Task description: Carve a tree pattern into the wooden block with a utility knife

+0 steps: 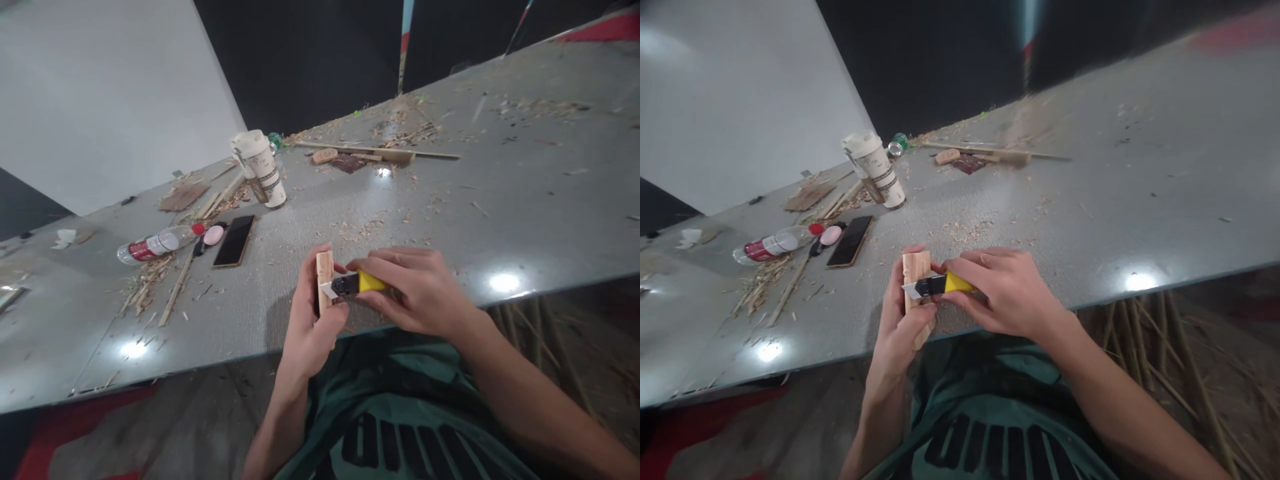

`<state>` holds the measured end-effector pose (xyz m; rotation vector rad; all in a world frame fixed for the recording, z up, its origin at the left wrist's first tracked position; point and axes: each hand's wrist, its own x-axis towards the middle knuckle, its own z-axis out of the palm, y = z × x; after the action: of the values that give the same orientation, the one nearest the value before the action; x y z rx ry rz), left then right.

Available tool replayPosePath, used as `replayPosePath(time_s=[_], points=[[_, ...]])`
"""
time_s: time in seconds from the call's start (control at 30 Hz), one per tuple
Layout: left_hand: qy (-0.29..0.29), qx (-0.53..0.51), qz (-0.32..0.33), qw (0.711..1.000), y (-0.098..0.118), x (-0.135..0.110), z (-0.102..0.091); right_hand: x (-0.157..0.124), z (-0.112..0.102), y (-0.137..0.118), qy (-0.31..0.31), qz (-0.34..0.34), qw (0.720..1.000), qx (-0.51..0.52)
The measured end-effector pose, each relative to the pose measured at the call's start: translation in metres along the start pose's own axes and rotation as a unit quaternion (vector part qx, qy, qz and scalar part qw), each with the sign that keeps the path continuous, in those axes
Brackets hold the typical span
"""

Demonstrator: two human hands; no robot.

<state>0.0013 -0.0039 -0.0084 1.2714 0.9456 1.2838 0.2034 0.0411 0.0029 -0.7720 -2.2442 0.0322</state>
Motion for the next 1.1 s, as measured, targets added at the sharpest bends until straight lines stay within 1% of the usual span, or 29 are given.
replayPosePath(time_s=[0.07,0.1,0.13,0.17,0.23,0.27,0.3,0.33,0.4,0.5,0.67,0.8,0.87,0.9,0.93,1.0,1.03,1.07,1.1], points=[[-0.003,-0.006,-0.002,1.0,0.001,-0.001,-0.001,0.0,0.002,0.0,0.02,-0.008,0.999,-0.033],[-0.01,-0.007,-0.003,1.0,0.003,-0.002,-0.001,0.0,0.004,0.002,0.036,0.002,0.998,-0.047],[-0.021,-0.001,-0.005,1.0,0.004,-0.003,-0.001,0.0,0.004,0.004,0.057,0.033,0.996,-0.062],[-0.037,0.013,-0.007,0.999,0.005,-0.004,-0.001,0.001,0.005,0.007,0.081,0.079,0.991,-0.077],[-0.062,0.048,-0.009,0.997,0.007,-0.005,0.0,0.001,0.005,0.013,0.121,0.198,0.966,-0.111],[-0.061,0.056,-0.01,0.996,0.007,-0.005,0.001,0.001,0.004,0.015,0.129,0.234,0.956,-0.122],[-0.047,0.047,-0.006,0.998,0.006,-0.005,0.001,0.001,0.003,0.017,0.126,0.245,0.954,-0.119],[-0.027,0.026,-0.006,0.999,0.005,-0.004,0.001,0.001,0.002,0.018,0.117,0.239,0.958,-0.104],[-0.001,-0.019,-0.007,1.0,0.002,-0.001,0.001,0.0,0.001,0.016,0.097,0.202,0.973,-0.065],[0.001,-0.04,-0.018,0.999,0.0,0.002,0.0,-0.002,0.0,0.01,0.072,0.147,0.986,-0.02],[0.021,-0.031,-0.052,0.998,0.001,0.001,0.0,-0.003,-0.003,0.008,0.025,0.056,0.998,0.017],[0.011,-0.034,-0.032,0.999,-0.002,0.0,0.0,-0.002,-0.003,0.007,-0.017,0.023,0.999,0.039],[0.008,-0.034,-0.033,0.999,-0.002,0.0,0.0,-0.001,-0.002,0.006,-0.016,0.014,0.999,0.03],[0.01,-0.032,-0.035,0.999,-0.002,-0.001,0.0,-0.001,-0.001,0.006,-0.005,0.019,1.0,0.018],[0.01,-0.023,-0.036,0.999,-0.002,-0.002,0.0,-0.001,0.0,0.006,0.017,0.038,0.999,-0.002],[-0.006,0.025,-0.03,0.999,0.0,-0.004,0.002,-0.002,0.001,0.01,0.075,0.116,0.989,-0.055],[-0.021,0.061,-0.021,0.998,0.001,-0.005,0.003,-0.002,0.001,0.012,0.105,0.164,0.978,-0.08],[-0.032,0.095,-0.012,0.995,0.002,-0.006,0.005,-0.002,0.0,0.015,0.125,0.203,0.966,-0.097],[-0.034,0.122,-0.004,0.992,0.003,-0.006,0.006,-0.002,-0.001,0.017,0.139,0.225,0.959,-0.104]])
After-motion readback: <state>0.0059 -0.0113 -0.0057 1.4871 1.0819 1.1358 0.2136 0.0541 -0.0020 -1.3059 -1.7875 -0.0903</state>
